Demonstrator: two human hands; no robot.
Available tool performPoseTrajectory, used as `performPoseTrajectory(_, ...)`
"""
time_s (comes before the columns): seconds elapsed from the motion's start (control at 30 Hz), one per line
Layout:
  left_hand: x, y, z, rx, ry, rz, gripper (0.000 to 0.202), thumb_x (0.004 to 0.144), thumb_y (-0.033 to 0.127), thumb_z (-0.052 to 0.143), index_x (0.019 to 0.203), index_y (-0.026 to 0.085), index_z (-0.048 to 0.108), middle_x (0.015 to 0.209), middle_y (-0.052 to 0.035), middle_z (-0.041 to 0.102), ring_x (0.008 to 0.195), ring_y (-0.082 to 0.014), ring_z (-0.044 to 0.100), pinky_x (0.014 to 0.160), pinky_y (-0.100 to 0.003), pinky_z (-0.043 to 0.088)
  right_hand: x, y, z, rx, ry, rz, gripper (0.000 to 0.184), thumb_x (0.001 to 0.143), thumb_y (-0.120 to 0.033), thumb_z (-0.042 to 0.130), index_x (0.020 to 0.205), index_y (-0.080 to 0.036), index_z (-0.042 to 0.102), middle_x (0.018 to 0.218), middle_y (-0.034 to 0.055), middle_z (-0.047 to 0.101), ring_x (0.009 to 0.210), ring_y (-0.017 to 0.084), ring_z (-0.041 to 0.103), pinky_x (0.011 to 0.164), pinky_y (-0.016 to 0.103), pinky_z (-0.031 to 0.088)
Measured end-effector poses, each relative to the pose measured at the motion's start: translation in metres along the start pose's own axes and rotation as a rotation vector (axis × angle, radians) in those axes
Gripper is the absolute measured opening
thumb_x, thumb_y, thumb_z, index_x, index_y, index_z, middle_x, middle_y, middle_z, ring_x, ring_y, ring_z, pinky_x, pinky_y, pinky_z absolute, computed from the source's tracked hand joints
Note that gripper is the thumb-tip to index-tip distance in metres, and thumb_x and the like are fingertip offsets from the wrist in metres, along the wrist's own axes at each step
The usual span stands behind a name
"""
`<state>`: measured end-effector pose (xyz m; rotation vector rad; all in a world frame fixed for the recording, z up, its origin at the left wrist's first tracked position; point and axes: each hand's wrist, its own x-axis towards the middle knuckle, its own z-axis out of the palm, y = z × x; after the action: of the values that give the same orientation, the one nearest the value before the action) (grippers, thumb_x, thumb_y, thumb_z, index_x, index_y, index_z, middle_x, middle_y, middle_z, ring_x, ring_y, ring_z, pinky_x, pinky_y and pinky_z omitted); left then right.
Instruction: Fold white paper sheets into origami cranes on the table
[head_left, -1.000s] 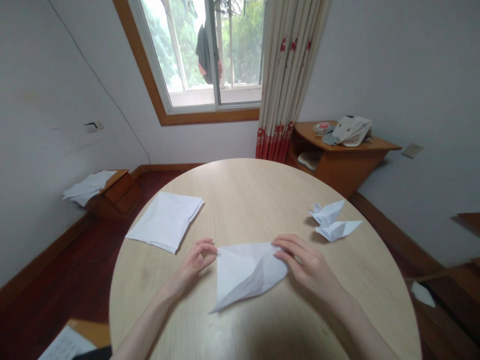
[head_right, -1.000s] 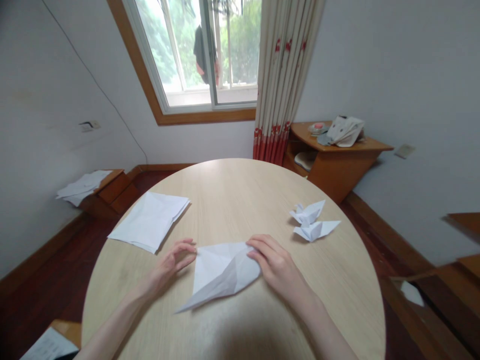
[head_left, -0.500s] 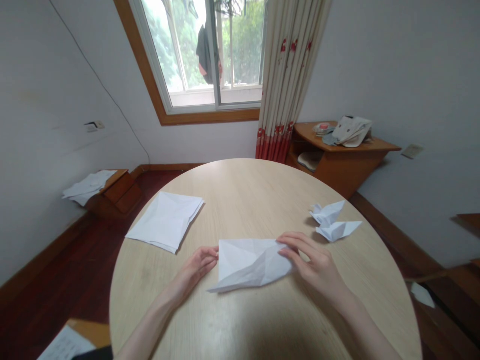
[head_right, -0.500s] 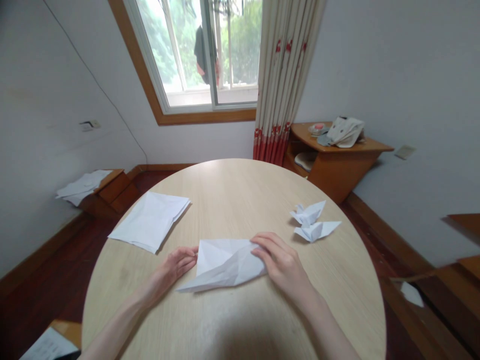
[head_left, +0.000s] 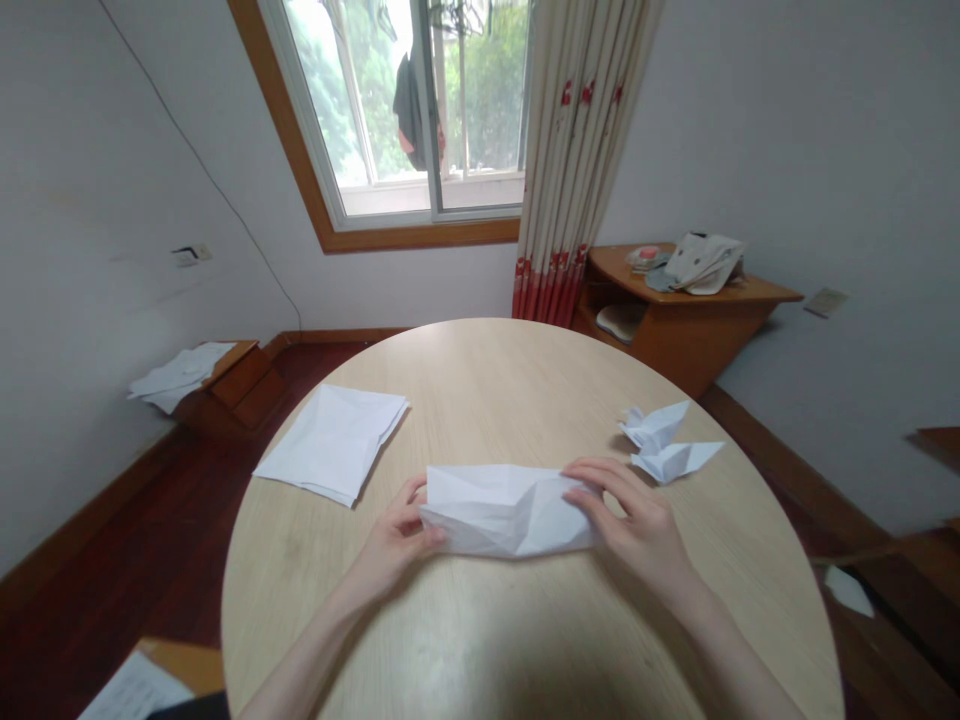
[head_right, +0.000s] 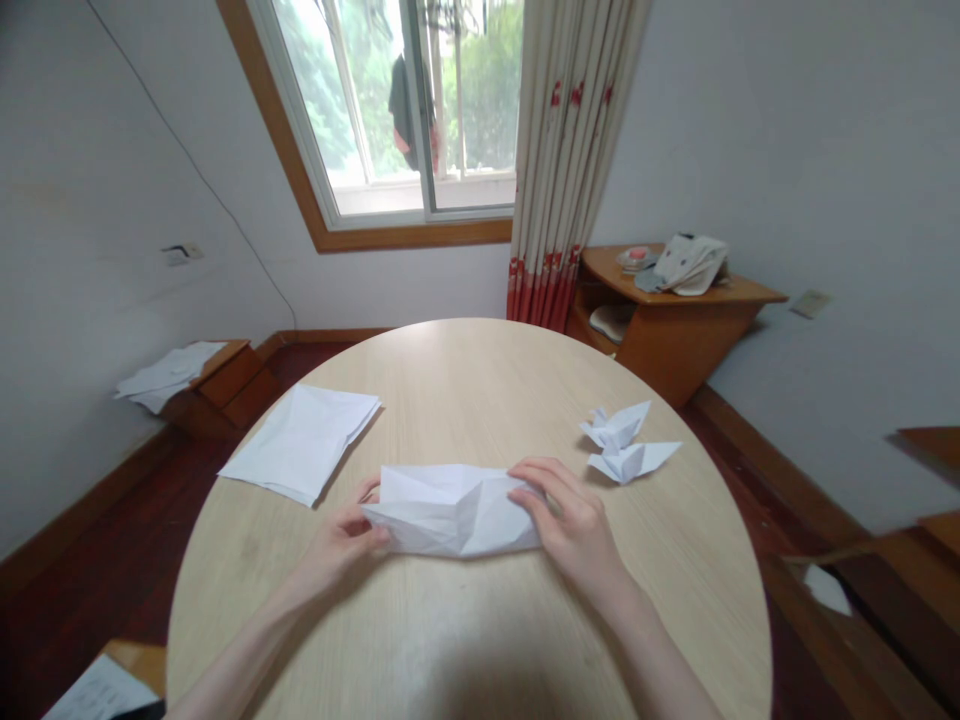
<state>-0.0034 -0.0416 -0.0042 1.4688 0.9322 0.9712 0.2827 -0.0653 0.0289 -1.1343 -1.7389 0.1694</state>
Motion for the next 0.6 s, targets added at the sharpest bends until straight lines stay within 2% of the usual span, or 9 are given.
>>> performPoseTrajectory(0.13,0.005,0.007,0.009,0.108,0.07,-0.014,0.052,0.073,0.067,0.062,0.075,0.016,0.073,0.122,-0.0125,0.056,0.114,-0.0317,0.05,0.098,-0.04,0.039,0.0,0.0,0.001,0.021,0.005,-0.009,0.009,0.089,-0.025,0.056,0.09,-0.022,0.065,0.089,0.0068,0.069,0.083,0.022,0.066,0.075,0.035,0.054)
performPoseTrajectory(0.23,0.007,0.014,0.019,0.19,0.115,0.046,0.046,0.081,0.06,0.055,0.084,0.017,0.072,0.111,-0.0104,0.061,0.107,-0.0275,0.054,0.094,-0.036,0.041,-0.001,0.0,0.002,0.029,-0.011,-0.011,0.008,0.089,-0.024,0.056,0.091,-0.022,0.064,0.09,0.0071,0.069,0.084,0.021,0.065,0.075,0.035,0.053)
performPoseTrajectory(0.37,0.007,0.016,0.033,0.25,0.223,0.097,0.039,0.086,0.053,0.053,0.092,0.017,0.068,0.097,-0.0091,0.063,0.092,-0.0229,0.057,0.084,-0.032,0.045,-0.003,0.0,0.005,0.034,-0.041,-0.023,0.007,0.09,-0.022,0.055,0.092,-0.021,0.062,0.09,0.0069,0.067,0.085,0.02,0.064,0.074,0.034,0.053)
performPoseTrajectory(0.47,0.005,0.011,0.041,0.25,0.256,0.108,0.036,0.087,0.049,0.052,0.098,0.018,0.065,0.098,-0.0087,0.064,0.093,-0.0224,0.058,0.086,-0.031,0.044,-0.003,0.0,0.007,0.045,-0.046,-0.041,0.006,0.09,-0.021,0.054,0.092,-0.021,0.06,0.088,0.006,0.066,0.083,0.02,0.063,0.073,0.032,0.052)
performPoseTrajectory(0.6,0.003,0.003,0.052,0.186,0.317,0.078,0.041,0.084,0.047,0.057,0.114,0.02,0.056,0.111,-0.0085,0.063,0.102,-0.0229,0.058,0.09,-0.032,0.043,-0.004,-0.001,0.009,0.042,-0.054,-0.031,0.004,0.09,-0.021,0.055,0.092,-0.021,0.059,0.086,0.0051,0.065,0.081,0.019,0.062,0.072,0.031,0.052)
